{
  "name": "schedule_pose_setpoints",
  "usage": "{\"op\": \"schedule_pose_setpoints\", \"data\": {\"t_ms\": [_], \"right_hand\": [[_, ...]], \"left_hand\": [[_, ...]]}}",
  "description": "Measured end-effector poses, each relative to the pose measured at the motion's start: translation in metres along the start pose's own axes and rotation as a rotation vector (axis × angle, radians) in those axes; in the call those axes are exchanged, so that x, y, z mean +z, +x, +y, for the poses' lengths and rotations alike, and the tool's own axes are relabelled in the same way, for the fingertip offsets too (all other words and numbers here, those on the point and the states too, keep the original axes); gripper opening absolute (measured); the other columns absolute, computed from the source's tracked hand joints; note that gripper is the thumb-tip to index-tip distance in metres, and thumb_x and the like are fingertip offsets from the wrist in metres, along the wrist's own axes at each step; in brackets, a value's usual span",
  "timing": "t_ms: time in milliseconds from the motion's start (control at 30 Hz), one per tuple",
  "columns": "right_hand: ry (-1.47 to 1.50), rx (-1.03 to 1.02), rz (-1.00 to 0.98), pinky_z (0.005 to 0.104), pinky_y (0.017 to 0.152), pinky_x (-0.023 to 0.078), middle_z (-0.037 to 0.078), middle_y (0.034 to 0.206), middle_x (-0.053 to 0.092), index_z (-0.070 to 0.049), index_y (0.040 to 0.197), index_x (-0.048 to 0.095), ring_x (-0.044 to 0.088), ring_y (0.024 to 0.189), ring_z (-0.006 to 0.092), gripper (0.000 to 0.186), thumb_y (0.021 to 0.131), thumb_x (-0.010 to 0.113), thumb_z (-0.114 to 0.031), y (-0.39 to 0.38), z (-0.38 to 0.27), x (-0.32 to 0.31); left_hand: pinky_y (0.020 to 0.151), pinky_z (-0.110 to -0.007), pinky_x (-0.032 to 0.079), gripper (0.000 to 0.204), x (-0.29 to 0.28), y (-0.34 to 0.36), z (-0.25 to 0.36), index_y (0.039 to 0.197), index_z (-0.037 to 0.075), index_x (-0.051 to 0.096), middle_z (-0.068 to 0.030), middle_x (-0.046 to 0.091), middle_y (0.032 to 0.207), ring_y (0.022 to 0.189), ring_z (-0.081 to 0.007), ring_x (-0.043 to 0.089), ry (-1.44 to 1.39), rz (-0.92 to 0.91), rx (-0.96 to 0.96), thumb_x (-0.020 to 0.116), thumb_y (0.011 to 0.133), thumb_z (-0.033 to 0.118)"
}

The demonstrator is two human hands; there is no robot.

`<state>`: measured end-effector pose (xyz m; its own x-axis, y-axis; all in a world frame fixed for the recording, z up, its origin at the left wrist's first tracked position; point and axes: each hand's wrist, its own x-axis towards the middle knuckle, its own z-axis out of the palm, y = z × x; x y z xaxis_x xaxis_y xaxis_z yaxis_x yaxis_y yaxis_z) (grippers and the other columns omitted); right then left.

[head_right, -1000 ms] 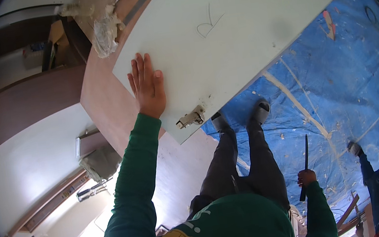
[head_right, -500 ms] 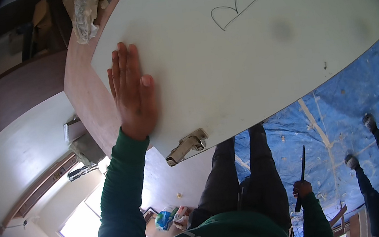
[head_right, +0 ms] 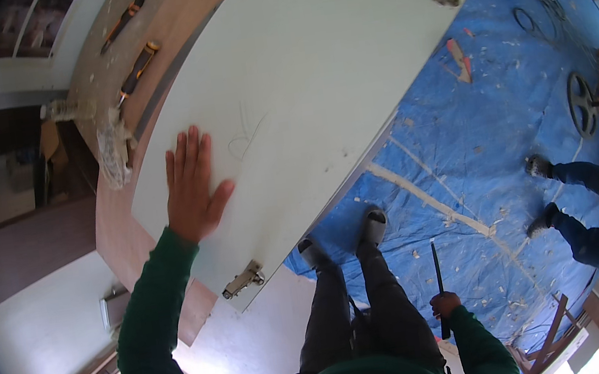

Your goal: The person uses a screwdriver to tighten screws on a metal hinge attached to a white cabinet door. They repeatedly adjust the hinge and check its alignment while working on the cabinet.

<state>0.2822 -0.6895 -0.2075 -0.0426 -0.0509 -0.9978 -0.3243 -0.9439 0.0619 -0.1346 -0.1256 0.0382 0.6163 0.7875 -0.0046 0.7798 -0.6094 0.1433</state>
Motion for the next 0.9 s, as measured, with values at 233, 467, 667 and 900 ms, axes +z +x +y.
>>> {"op": "schedule_pose_setpoints", "data": {"t_ms": [233,467,667,900], "right_hand": [[0.079,-0.080,-0.007,0.0384,0.044,0.047,0.011,0.066,0.056,-0.001,0.092,0.065,0.053,0.049,0.0225,0.010,0.091,0.062,-0.009,-0.009,0.020,0.001],[0.382,-0.086,0.010,0.0409,0.043,0.048,0.011,0.064,0.058,0.001,0.091,0.066,0.057,0.047,0.0248,0.011,0.092,0.064,-0.009,-0.006,0.065,-0.003],[0.404,-0.029,0.177,0.0435,0.042,0.046,0.012,0.062,0.057,0.001,0.085,0.063,0.055,0.046,0.0261,0.014,0.093,0.066,-0.011,-0.030,0.104,0.012],[0.279,-0.063,0.095,0.0407,0.042,0.050,0.012,0.065,0.060,0.001,0.090,0.066,0.060,0.048,0.0250,0.011,0.090,0.068,-0.010,-0.019,0.110,0.018]], "left_hand": [[0.122,-0.066,0.017,0.079,0.012,0.078,0.149,0.156,0.011,0.040,-0.0141,0.035,0.164,0.153,-0.0390,0.027,-0.225,-0.295,0.953,0.053,0.097,0.062],[0.126,-0.056,0.012,0.082,0.031,0.231,0.002,0.160,-0.001,0.028,-0.0258,0.024,0.167,0.157,-0.0390,0.017,0.028,0.254,-0.116,0.048,0.104,0.055],[0.125,-0.059,0.013,0.083,0.050,0.237,0.122,0.161,0.002,0.027,-0.0246,0.026,0.166,0.156,-0.0425,0.019,0.053,0.162,0.302,0.054,0.101,0.052],[0.126,-0.047,0.023,0.062,0.042,0.254,0.198,0.156,0.006,0.039,-0.0184,0.038,0.162,0.153,-0.0330,0.031,-0.195,-0.137,0.699,0.059,0.101,0.027]]}}
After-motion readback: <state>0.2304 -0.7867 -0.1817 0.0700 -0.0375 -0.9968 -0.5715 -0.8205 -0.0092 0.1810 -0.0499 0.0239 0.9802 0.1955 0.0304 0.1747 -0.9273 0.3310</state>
